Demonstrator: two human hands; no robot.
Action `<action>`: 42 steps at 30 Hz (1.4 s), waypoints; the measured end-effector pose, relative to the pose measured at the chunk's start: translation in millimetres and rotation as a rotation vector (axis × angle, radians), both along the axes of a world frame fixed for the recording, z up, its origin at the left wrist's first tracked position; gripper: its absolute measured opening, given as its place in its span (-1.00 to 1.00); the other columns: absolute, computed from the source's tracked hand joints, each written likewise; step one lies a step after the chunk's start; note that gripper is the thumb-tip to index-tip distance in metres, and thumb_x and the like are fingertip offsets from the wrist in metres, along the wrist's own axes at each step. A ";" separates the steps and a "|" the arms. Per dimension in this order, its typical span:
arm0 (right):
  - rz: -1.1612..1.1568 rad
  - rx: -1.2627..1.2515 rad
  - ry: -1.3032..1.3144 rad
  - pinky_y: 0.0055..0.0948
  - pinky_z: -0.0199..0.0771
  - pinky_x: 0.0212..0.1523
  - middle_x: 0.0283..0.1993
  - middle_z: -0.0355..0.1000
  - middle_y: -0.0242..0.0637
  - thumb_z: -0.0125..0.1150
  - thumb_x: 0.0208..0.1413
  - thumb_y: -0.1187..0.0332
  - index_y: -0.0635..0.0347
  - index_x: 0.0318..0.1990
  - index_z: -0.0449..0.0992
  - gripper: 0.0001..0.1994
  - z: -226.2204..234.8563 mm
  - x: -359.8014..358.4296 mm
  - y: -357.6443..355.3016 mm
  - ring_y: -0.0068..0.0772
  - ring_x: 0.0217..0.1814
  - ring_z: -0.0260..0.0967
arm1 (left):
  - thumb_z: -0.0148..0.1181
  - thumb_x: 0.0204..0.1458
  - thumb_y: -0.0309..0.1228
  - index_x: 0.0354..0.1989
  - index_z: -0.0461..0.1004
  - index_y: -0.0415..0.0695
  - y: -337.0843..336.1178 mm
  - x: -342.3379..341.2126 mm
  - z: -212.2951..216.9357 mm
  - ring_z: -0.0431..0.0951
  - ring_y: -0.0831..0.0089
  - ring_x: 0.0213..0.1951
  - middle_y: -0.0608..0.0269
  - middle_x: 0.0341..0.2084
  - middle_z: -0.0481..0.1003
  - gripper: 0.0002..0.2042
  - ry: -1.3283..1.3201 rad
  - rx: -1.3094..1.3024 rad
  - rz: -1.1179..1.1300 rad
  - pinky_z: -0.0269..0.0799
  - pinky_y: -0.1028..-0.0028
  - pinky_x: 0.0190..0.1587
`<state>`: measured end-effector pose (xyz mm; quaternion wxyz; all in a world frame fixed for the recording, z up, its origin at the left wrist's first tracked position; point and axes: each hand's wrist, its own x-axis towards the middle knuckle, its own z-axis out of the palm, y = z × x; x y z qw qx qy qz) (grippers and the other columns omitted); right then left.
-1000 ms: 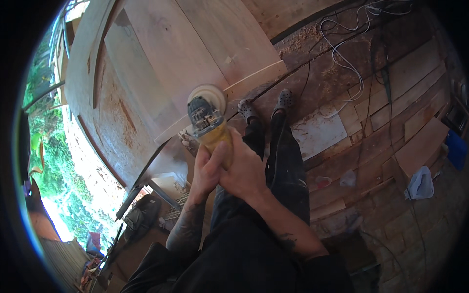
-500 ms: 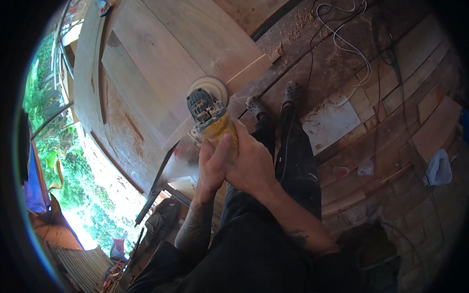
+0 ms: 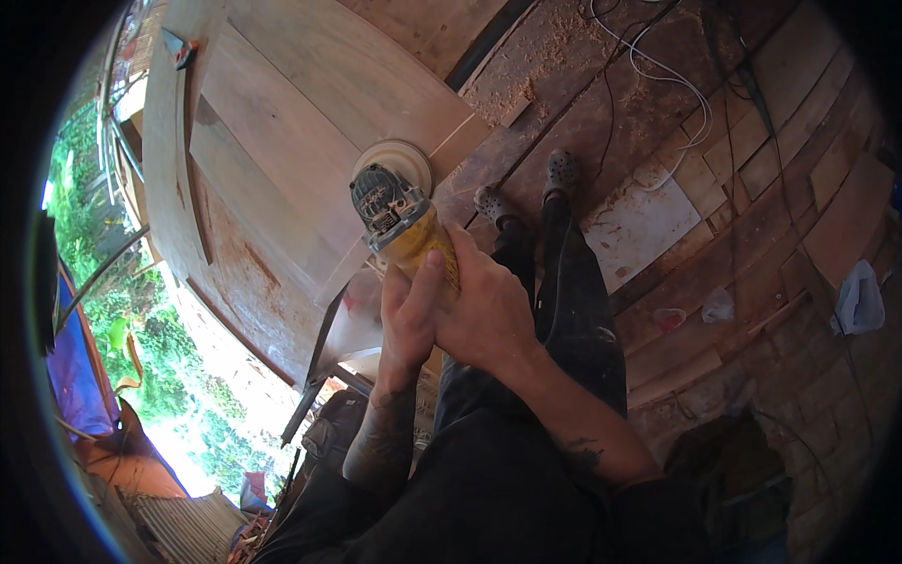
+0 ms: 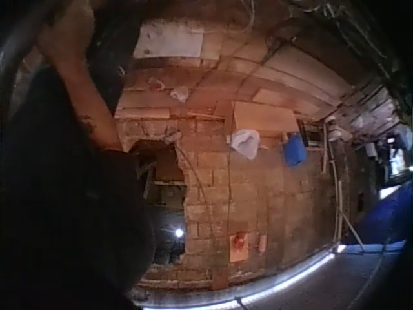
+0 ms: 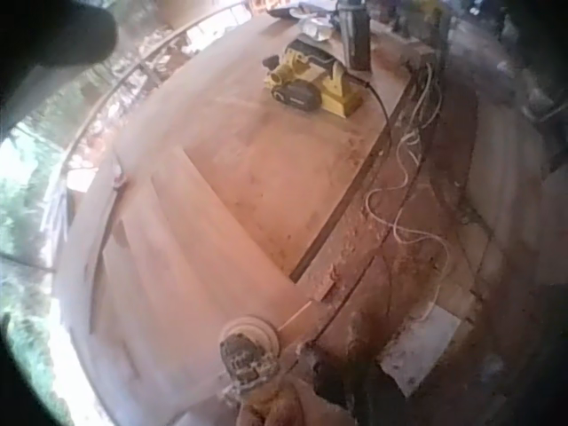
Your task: Sanding wooden boards with an angle grinder and preparing sandpaper.
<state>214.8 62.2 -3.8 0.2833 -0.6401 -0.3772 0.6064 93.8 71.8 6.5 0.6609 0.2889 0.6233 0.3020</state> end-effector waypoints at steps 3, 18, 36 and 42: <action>0.033 -0.026 -0.003 0.09 0.59 0.03 -0.05 0.58 0.22 0.38 0.07 0.20 0.32 0.36 0.29 -0.28 0.1 2.1 0.2 0.33 0.03 0.56 | 0.20 0.39 -0.27 0.28 0.38 -0.27 -0.9 -1.0 0.3 0.56 0.44 0.10 0.16 0.09 0.54 -0.58 0.039 -0.008 -0.019 0.48 0.41 0.16; 0.048 -0.020 -0.030 0.12 0.57 0.01 -0.08 0.59 0.21 0.36 0.08 0.22 0.23 0.36 0.31 -0.31 -1.1 29.9 6.8 0.34 0.01 0.56 | 0.18 0.39 -0.28 0.24 0.41 -0.29 15.1 26.9 0.6 0.58 0.44 0.04 0.16 0.03 0.57 -0.61 0.107 -0.064 -0.041 0.49 0.41 0.13; -0.032 0.011 -0.044 0.14 0.57 0.00 -0.10 0.58 0.24 0.34 0.10 0.20 0.21 0.37 0.31 -0.32 -4.6 51.2 8.6 0.36 0.01 0.55 | 0.18 0.39 -0.28 0.25 0.41 -0.29 22.3 43.2 -5.4 0.57 0.42 0.08 0.13 0.07 0.56 -0.60 0.137 -0.052 -0.178 0.48 0.40 0.15; -0.126 -0.023 0.006 0.14 0.57 0.01 -0.08 0.59 0.21 0.37 0.05 0.20 0.23 0.37 0.31 -0.28 -3.6 52.0 2.0 0.36 0.02 0.55 | 0.18 0.38 -0.28 0.24 0.43 -0.29 14.9 47.3 -8.6 0.57 0.43 0.06 0.13 0.07 0.56 -0.61 0.076 0.064 -0.194 0.49 0.40 0.13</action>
